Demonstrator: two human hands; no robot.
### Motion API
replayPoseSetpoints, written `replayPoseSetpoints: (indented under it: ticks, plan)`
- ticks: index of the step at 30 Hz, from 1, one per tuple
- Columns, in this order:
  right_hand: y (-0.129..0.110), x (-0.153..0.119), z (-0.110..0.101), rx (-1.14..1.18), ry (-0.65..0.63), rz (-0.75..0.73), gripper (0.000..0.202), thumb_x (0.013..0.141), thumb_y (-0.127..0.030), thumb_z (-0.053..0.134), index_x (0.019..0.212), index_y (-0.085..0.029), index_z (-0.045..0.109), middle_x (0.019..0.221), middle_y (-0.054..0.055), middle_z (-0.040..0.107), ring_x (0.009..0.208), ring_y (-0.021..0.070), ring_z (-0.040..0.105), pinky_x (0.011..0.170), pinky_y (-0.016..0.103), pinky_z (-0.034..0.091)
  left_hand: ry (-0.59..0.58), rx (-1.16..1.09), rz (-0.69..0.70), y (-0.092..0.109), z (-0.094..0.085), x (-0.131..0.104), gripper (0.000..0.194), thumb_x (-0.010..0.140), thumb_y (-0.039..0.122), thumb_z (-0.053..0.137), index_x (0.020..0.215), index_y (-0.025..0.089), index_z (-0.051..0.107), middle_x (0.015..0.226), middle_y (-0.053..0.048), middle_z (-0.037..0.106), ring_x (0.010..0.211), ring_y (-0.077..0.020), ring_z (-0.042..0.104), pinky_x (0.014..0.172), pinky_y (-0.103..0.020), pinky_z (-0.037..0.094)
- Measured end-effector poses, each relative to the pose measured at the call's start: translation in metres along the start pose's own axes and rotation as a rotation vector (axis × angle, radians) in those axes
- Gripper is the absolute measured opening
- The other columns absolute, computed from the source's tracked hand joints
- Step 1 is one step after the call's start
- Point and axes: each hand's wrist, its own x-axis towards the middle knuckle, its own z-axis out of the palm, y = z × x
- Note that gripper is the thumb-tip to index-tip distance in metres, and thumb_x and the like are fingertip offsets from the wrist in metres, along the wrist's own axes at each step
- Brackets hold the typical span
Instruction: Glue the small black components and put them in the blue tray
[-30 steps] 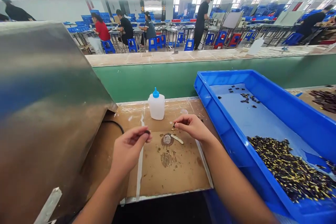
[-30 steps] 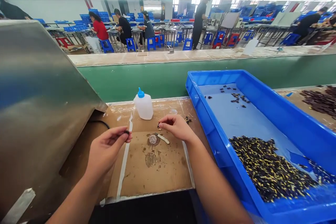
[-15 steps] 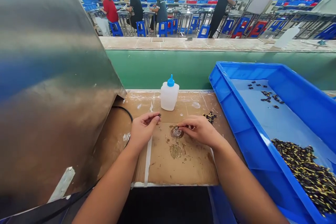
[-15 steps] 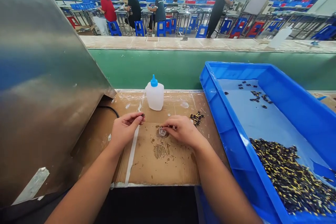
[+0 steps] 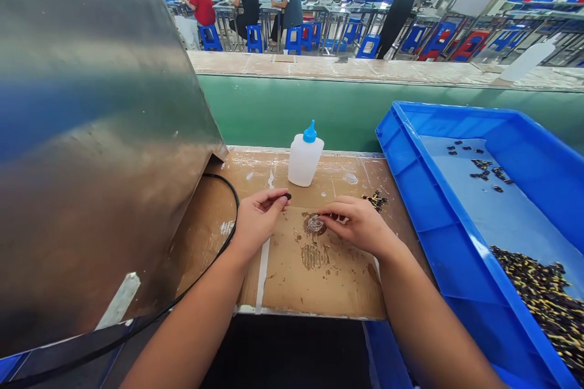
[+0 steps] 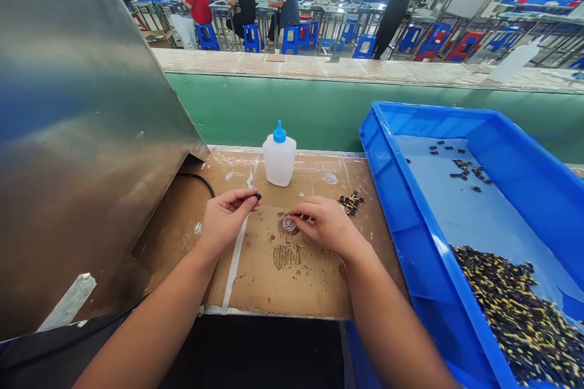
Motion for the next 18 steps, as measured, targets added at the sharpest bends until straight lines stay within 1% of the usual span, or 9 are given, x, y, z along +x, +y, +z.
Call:
replayPoseSetpoints:
  ticks: [5, 7, 9, 11, 14, 16, 18]
  plan:
    - [-0.003, 0.001, -0.002, -0.005, -0.001, 0.020, 0.011, 0.103, -0.027, 0.070, 0.104, -0.024, 0.080, 0.092, 0.004, 0.078, 0.078, 0.0177, 0.070, 0.071, 0.031, 0.051, 0.002, -0.019, -0.059, 0.002, 0.003, -0.002, 0.038, 0.078, 0.038, 0.090, 0.108, 0.015, 0.085, 0.094, -0.011, 0.085, 0.082, -0.0206, 0.080, 0.083, -0.033, 0.066]
    - [-0.005, 0.001, -0.003, 0.014, 0.023, 0.037, 0.009, 0.101, -0.026, 0.071, 0.101, -0.024, 0.079, 0.090, 0.003, 0.078, 0.076, 0.0169, 0.069, 0.071, 0.031, 0.051, -0.001, -0.043, -0.070, 0.003, 0.004, -0.003, 0.037, 0.078, 0.038, 0.091, 0.106, 0.014, 0.084, 0.092, -0.011, 0.085, 0.082, -0.0210, 0.080, 0.083, -0.033, 0.067]
    - [-0.010, 0.002, -0.003, 0.083, 0.081, 0.097, 0.007, 0.099, -0.025, 0.072, 0.098, -0.024, 0.079, 0.086, 0.001, 0.077, 0.071, 0.0150, 0.067, 0.068, 0.030, 0.051, -0.008, -0.053, -0.073, 0.004, 0.005, -0.003, 0.034, 0.078, 0.038, 0.091, 0.102, 0.015, 0.084, 0.091, -0.010, 0.084, 0.082, -0.0205, 0.080, 0.083, -0.033, 0.066]
    - [-0.017, 0.003, -0.001, 0.202, 0.168, 0.192, 0.006, 0.097, -0.026, 0.074, 0.096, -0.023, 0.078, 0.083, 0.001, 0.077, 0.067, 0.0137, 0.066, 0.065, 0.028, 0.051, -0.022, -0.047, -0.071, 0.005, 0.006, -0.005, 0.031, 0.079, 0.037, 0.090, 0.099, 0.015, 0.084, 0.088, -0.009, 0.084, 0.080, -0.0195, 0.080, 0.082, -0.031, 0.066]
    - [-0.027, 0.007, 0.005, 0.451, 0.278, 0.317, 0.011, 0.095, -0.032, 0.076, 0.095, -0.021, 0.077, 0.083, 0.002, 0.076, 0.069, 0.0142, 0.068, 0.063, 0.026, 0.053, -0.059, -0.026, -0.077, 0.006, 0.009, -0.008, 0.028, 0.081, 0.038, 0.089, 0.095, 0.015, 0.082, 0.086, -0.009, 0.083, 0.079, -0.0196, 0.080, 0.081, -0.031, 0.066]
    - [-0.032, 0.009, 0.011, 0.629, 0.314, 0.359, 0.017, 0.094, -0.037, 0.080, 0.097, -0.020, 0.076, 0.084, 0.003, 0.076, 0.072, 0.0149, 0.070, 0.063, 0.026, 0.056, -0.079, -0.010, -0.077, 0.006, 0.011, -0.011, 0.026, 0.083, 0.038, 0.087, 0.094, 0.015, 0.080, 0.088, -0.010, 0.084, 0.082, -0.0214, 0.081, 0.083, -0.032, 0.067]
    - [-0.033, 0.011, 0.017, 0.794, 0.323, 0.382, 0.024, 0.093, -0.042, 0.082, 0.099, -0.020, 0.076, 0.086, 0.004, 0.077, 0.072, 0.0147, 0.071, 0.064, 0.025, 0.059, -0.083, 0.031, -0.021, 0.003, 0.014, -0.015, 0.021, 0.086, 0.036, 0.084, 0.092, 0.016, 0.079, 0.095, -0.012, 0.084, 0.088, -0.0234, 0.082, 0.087, -0.035, 0.067]
